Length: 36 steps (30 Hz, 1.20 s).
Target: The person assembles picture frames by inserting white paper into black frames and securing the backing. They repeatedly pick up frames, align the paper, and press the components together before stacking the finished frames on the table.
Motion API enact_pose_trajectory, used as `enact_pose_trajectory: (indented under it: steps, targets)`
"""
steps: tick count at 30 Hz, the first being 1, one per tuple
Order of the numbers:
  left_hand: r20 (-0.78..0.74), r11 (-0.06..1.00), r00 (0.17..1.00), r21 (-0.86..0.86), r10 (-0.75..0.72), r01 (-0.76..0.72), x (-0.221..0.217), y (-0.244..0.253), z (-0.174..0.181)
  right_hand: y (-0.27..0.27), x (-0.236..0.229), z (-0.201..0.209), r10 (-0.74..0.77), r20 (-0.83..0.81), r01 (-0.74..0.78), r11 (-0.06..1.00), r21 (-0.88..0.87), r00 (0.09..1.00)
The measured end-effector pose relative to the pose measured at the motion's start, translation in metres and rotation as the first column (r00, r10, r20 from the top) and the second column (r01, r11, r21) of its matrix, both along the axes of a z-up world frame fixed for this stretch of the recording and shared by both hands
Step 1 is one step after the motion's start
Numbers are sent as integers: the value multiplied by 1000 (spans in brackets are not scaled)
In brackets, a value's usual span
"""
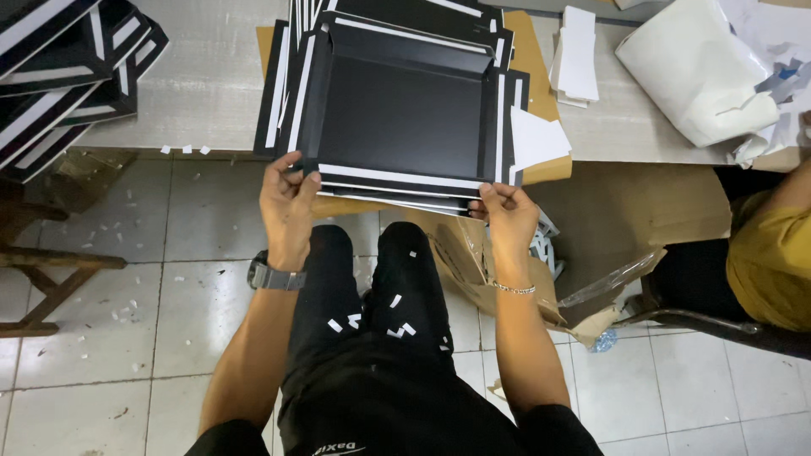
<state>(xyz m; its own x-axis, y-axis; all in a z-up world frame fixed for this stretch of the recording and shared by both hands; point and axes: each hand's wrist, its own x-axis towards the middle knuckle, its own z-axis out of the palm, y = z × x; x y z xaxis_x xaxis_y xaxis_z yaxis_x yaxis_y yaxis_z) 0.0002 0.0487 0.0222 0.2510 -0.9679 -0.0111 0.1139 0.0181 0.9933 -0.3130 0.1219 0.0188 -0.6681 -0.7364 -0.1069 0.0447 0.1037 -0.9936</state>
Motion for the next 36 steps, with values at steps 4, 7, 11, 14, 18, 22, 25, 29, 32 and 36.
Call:
enact_pose_trajectory:
  steps: [4,7,11,14,18,22,25,29,32,36]
  targets:
    - [328,997,942,-12,-71,79,14,23,3,17,7,-4,5,2,-6,1000,30,1000]
    - [696,975,706,-219,131,35,18,29,-15,21,7,-21,61,-61,-61,998,3,996]
    - [802,769,509,-527,311,361,-9,34,15,21,14,-21,163,-116,-176,978,-115,980]
    - [948,672,292,-301,130,677,-42,28,23,17,25,-10,244,-239,-270,959,-82,940]
    - [974,599,143,-220,175,770,-74,11,20,25,47,40,333,-400,-347,937,39,854]
    - [964,637,108,-242,243,732,-70,1,63,23,45,81,309,-517,-409,908,-87,798]
    - [964,710,175,-267,201,651,-51,10,119,9,53,98,236,-564,-446,854,-268,791]
    - [967,774,238,-216,87,595,-30,8,132,-6,75,115,115,-666,-494,764,-416,737]
    - [901,779,434,-255,-24,573,-15,12,149,-9,83,117,-6,-709,-492,716,-495,705]
    - [855,783,518,-324,3,530,-9,30,187,-13,95,132,-26,-655,-519,587,-621,755]
